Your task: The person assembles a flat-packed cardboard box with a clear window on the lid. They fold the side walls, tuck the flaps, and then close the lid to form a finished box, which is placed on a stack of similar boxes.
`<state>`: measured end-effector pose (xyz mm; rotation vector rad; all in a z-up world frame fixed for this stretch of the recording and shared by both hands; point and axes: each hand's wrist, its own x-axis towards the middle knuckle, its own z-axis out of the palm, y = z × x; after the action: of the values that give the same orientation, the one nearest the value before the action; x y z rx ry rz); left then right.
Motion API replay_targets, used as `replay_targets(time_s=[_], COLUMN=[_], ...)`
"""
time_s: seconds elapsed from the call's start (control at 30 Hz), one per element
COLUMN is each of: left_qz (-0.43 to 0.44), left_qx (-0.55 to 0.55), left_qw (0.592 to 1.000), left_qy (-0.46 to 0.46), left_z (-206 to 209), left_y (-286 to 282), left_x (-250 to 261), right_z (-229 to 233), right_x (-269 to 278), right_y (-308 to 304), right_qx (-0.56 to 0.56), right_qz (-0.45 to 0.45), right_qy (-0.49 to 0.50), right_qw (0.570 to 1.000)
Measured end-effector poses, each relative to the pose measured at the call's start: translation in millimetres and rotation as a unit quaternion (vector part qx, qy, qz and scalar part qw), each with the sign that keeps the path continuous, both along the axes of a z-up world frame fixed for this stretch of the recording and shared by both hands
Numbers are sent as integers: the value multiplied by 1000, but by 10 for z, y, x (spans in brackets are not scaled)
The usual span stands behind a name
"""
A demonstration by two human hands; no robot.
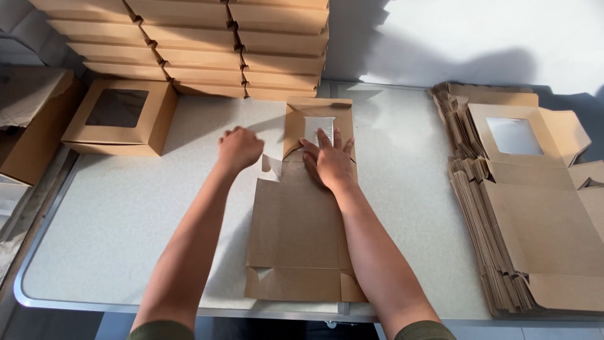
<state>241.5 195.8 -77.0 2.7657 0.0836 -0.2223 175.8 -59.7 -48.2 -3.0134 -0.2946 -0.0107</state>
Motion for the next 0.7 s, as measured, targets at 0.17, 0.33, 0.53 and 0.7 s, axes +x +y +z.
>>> replay_targets(time_s=[0.17, 0.33, 0.53, 0.7], left_qz=[-65, -146, -125, -104], left_qx=[-151, -154, -93, -63], left_qw=[986, 977, 988, 993], left_qy=[33, 25, -6, 4], left_z=[634, 644, 665, 427], left_y=[-140, -370, -489, -461], left_x=[-985, -1130, -1193, -1057], right_z=[-83, 25, 39, 92], right_x=[-3, -64, -73, -119], right_y=[-42, -51, -91, -66], right_qx=[37, 34, 115, 49], right_qz=[10, 10, 31, 49], right_qy=[-30, 17, 50, 20], right_qw=[999, 999, 992, 997])
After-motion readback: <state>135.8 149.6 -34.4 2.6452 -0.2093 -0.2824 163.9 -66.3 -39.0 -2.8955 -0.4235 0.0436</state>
